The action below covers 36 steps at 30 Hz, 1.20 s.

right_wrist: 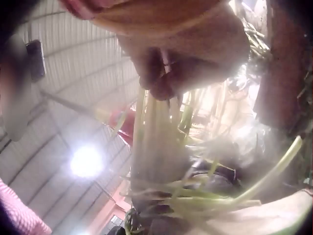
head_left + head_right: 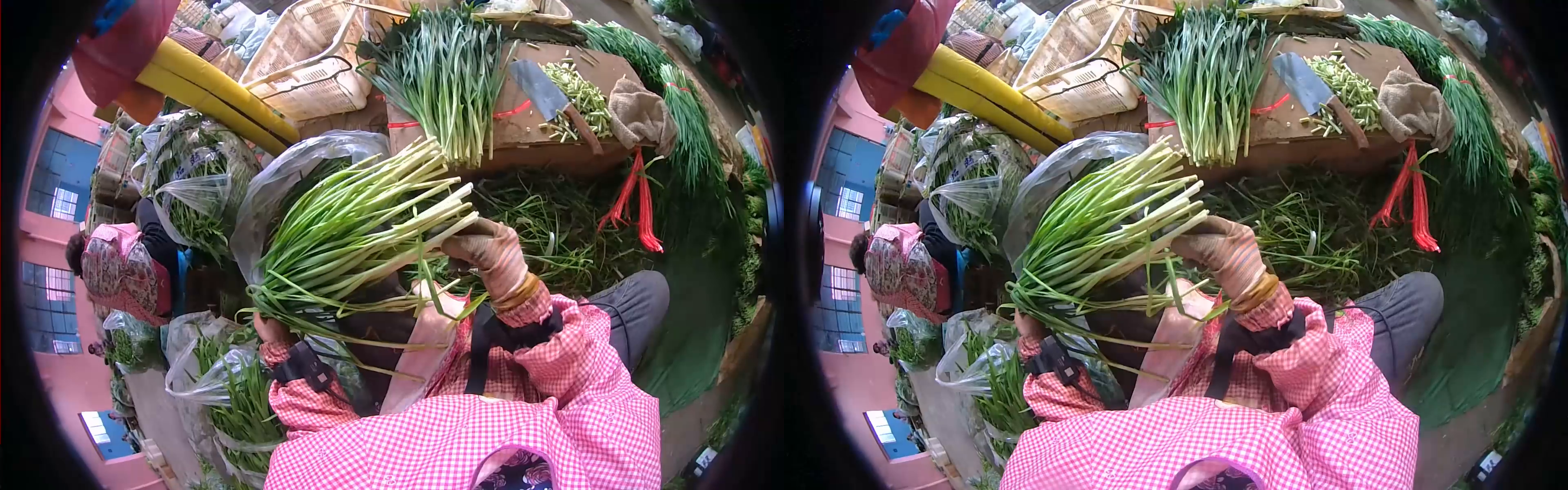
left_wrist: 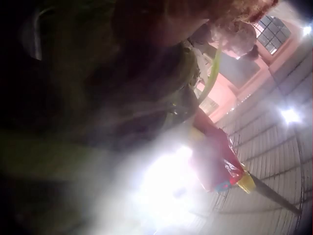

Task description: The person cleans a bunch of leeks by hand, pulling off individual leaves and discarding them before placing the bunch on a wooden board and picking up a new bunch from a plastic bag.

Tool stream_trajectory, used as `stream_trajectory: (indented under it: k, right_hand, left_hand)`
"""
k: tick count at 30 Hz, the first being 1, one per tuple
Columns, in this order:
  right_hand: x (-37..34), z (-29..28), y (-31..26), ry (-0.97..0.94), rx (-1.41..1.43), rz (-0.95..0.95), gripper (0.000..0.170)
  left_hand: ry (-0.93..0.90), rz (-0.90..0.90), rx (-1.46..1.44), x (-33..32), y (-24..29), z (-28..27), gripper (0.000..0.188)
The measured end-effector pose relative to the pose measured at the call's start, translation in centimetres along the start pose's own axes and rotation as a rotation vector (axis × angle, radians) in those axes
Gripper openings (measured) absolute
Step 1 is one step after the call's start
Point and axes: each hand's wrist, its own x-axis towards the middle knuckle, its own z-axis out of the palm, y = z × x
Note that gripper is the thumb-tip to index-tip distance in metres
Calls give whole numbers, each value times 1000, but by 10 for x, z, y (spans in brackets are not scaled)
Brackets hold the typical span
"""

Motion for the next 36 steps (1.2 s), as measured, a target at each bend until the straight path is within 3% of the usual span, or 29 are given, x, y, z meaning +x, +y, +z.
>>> stream_trajectory:
  k: [2,3,4,6,8,10,11,16,18,19,20,22,23,24,25,26,27,28,30,32,34,36]
  right_hand:
    - [-4,-7,2,91,-36,-76,25]
    - [3,-20,5,76,144,-153,20]
    - [9,-32,3,47,283,-159,20]
    - [7,-66,-6,-39,448,-212,24]
    - [1,-122,-29,-289,770,-195,22]
    - [-10,-167,-43,-55,680,-260,16]
    - [-6,-170,-45,85,-27,-132,20]
    - [1,-75,-31,-212,-913,-376,34]
    - [3,-41,-27,-376,-890,-367,29]
    - [2,-23,-19,-199,-529,85,25]
    - [-4,-12,-22,-104,-214,310,23]
    - [1,-31,-10,-169,-1184,-906,23]
    - [5,-42,-11,-65,-1222,-957,22]
    - [7,-65,-15,-67,-880,-646,18]
    - [9,-88,-20,-3,-278,-370,16]
    - [11,-111,-24,169,188,-215,15]
    - [2,-97,-35,528,185,-166,12]
    - [-13,-99,-40,166,-285,-170,18]
    - [-35,-59,-23,-125,-813,-373,25]
    - [-50,1,-26,-369,-1212,-749,34]
    - [-47,35,-6,-277,-1283,-787,37]
    - [-38,68,7,-264,-1532,-686,33]
  left_hand:
    - [-3,-46,-128,-1,-11,-2,29]
    - [-102,-112,-319,1,-15,-11,30]
    - [-68,-115,-277,-3,-8,-1,30]
    - [-1,-118,-189,-15,7,17,31]
    - [37,-95,-98,-14,4,11,31]
    - [44,-68,15,-5,-18,-13,31]
    - [-4,-119,-188,3,-35,-25,30]
    - [-76,-123,-161,6,-29,-19,31]
    - [-66,-100,-48,6,-31,-25,32]
    - [-41,-63,-10,-7,-7,0,30]
    - [-84,-105,-163,-8,-3,12,29]
    - [-147,-184,-464,-12,4,12,28]
    - [-21,52,-63,-5,-24,-5,27]
    - [50,53,-27,-11,-21,2,26]
    - [54,37,-60,-17,-14,10,26]
    - [56,24,-100,-18,-9,14,26]
    - [8,104,-96,-13,-21,7,26]
    - [108,26,-135,-18,-8,21,26]
    - [63,96,-61,-13,-20,15,25]
    - [125,59,-77,-17,-7,30,24]
    - [98,65,-154,-15,-7,28,25]
    - [105,99,-1,-21,9,35,24]
